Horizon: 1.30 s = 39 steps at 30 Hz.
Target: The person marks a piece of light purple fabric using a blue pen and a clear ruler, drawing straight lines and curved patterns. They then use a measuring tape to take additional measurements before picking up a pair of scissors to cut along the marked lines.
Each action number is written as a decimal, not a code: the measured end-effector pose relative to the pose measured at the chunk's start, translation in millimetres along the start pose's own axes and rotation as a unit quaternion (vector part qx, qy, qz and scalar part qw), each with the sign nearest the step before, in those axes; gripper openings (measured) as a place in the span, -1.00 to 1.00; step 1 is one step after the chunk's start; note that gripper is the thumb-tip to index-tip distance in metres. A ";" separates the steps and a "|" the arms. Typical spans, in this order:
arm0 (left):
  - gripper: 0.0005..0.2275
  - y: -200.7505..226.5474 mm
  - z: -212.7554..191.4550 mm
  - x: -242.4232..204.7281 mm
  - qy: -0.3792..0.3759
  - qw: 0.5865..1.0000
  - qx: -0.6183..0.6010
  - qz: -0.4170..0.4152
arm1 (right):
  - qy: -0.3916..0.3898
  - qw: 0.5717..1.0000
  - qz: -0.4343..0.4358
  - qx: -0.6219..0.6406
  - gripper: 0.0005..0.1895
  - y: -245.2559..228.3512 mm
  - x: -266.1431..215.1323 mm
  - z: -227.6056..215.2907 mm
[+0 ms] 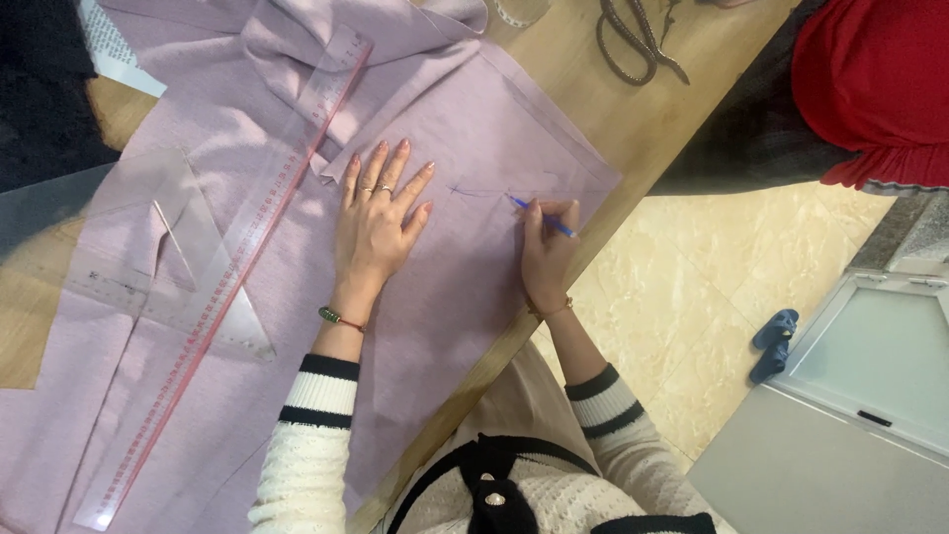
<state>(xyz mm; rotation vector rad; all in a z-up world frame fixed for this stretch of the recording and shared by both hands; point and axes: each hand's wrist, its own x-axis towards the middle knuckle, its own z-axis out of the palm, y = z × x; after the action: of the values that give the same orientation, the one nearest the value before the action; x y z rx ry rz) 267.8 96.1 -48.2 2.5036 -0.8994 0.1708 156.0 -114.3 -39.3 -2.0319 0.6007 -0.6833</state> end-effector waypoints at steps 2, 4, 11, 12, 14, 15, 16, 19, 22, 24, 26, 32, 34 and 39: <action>-0.61 0.0 0.0 0.0 -0.001 1.000 -0.001 0.000 | -0.002 0.996 -0.037 -0.081 -0.89 9.3 2.9 1.2; -0.61 -0.2 -0.2 -0.1 -0.002 1.000 -0.002 0.000 | -0.004 0.984 -0.074 -0.160 -0.85 3.8 -0.6 8.6; -0.61 1.4 -2.0 0.5 -0.001 1.000 -0.003 -0.001 | -0.057 0.997 -0.007 0.041 -0.88 -17.3 -10.2 30.9; -0.61 1.6 -1.7 0.4 -0.001 1.000 -0.003 -0.002 | -0.055 0.998 -0.013 0.039 -0.88 -13.7 -10.7 30.3; -0.61 1.5 -1.4 0.3 -0.001 1.000 -0.004 -0.002 | -0.047 0.999 -0.006 0.024 -0.89 -9.2 -9.1 21.5; -0.61 1.1 -1.5 0.0 -0.001 1.000 -0.003 -0.002 | -0.040 0.999 0.001 0.010 -0.90 -7.1 -8.5 17.5; -0.61 1.3 -1.0 0.0 -0.001 1.000 -0.003 -0.002 | -0.039 0.999 0.001 0.010 -0.90 -3.8 -4.7 10.1; -0.61 0.5 -0.7 0.0 0.003 1.000 -0.009 0.000 | -0.011 1.000 -0.008 -0.003 -0.92 6.1 4.1 -4.6; -0.61 0.8 -0.6 -0.1 0.004 1.000 0.000 0.003 | 0.015 1.000 0.006 0.018 -0.88 9.4 4.4 -6.1; -0.61 0.8 -1.3 0.1 0.002 1.000 -0.001 0.003 | -0.019 1.000 0.007 -0.013 -0.89 0.0 1.9 -2.3; -0.61 1.2 -1.6 0.4 0.001 1.000 -0.002 0.001 | -0.040 0.997 0.000 -0.069 -0.89 -0.3 0.1 4.3; -0.61 2.1 -1.9 1.3 -0.006 1.000 -0.006 -0.007 | -0.032 0.999 0.005 -0.015 -0.92 4.9 3.6 0.6; -0.61 3.3 -2.6 1.1 -0.008 1.000 -0.007 -0.010 | -0.013 1.000 -0.001 0.008 -0.94 10.4 9.7 -6.5; -0.61 2.1 -2.1 0.1 -0.006 1.000 -0.001 -0.007 | 0.009 0.999 -0.002 0.041 -0.91 4.3 17.1 -12.6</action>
<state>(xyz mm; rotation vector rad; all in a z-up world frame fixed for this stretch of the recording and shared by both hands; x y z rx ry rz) 266.7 95.6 -45.6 2.5106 -0.8869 0.1497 159.5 -134.8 -33.1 -1.9530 0.5692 -0.7185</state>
